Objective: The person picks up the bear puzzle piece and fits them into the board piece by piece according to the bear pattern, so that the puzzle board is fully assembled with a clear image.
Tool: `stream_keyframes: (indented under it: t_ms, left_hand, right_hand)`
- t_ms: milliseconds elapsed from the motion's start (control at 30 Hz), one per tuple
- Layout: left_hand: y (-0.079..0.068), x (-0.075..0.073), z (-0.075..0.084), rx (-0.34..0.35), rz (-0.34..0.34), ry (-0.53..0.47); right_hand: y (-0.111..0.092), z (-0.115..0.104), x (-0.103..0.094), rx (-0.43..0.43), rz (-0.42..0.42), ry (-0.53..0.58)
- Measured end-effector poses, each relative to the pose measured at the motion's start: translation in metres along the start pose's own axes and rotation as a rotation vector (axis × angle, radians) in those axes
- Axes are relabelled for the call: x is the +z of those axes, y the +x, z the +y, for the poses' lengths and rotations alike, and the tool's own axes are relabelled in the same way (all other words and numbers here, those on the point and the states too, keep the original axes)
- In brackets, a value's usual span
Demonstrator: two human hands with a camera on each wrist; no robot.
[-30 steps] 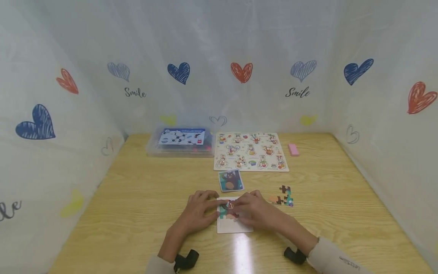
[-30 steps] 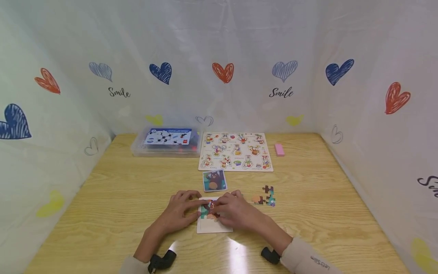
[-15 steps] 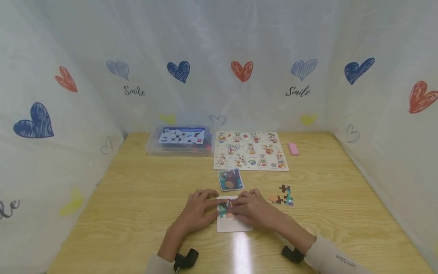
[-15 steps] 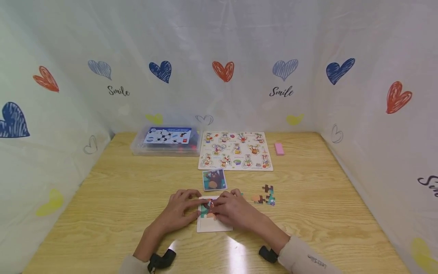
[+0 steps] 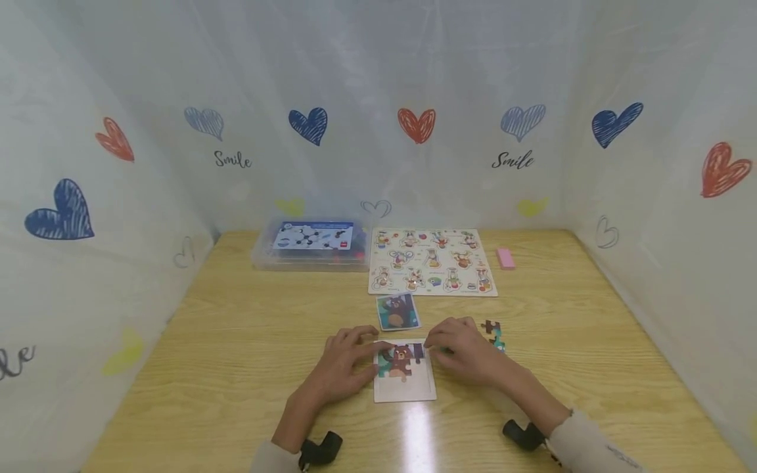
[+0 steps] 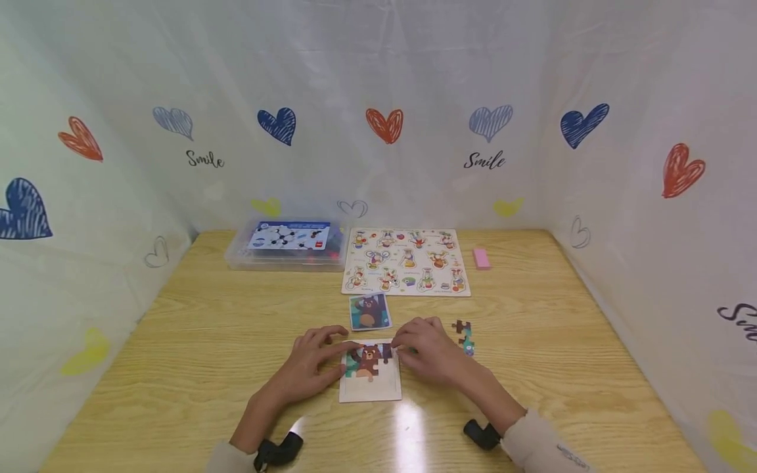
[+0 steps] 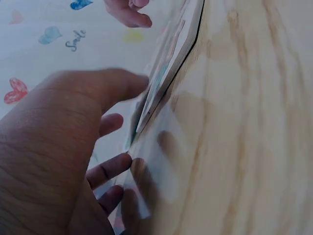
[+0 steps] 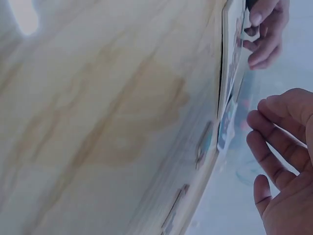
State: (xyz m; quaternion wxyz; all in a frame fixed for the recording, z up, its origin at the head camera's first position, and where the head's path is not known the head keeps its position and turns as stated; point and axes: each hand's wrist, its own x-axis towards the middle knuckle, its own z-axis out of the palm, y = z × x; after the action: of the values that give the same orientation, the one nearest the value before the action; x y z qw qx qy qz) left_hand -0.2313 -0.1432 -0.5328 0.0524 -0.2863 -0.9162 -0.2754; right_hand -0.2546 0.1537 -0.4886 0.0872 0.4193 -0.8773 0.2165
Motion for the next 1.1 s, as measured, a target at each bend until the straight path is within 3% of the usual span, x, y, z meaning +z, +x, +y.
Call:
stream_keyframes:
  t_ms: [267,433,633,800,933,1100]
  left_hand:
    - [0.002,0.01,0.011,0.063,0.008,-0.006]
    - [0.006,0.017,0.015,0.065,0.098,0.001]
    - [0.012,0.026,0.021,0.067,0.202,-0.051]
    - [0.013,0.025,0.023,0.052,0.217,-0.071]
    - [0.012,0.025,0.023,0.04,0.208,-0.073]
    - [0.012,0.026,0.023,0.038,0.205,-0.078]
  right_hand:
    - [-0.014,0.018,-0.012,-0.019,0.062,0.0]
    - [-0.024,0.028,-0.021,0.024,0.111,0.036]
    - [-0.035,0.041,-0.031,0.068,0.152,-0.009]
    - [-0.04,0.053,-0.04,0.058,0.208,-0.059]
    - [-0.044,0.064,-0.044,0.11,0.193,-0.091]
    - [-0.051,0.075,-0.046,0.242,0.122,-0.109]
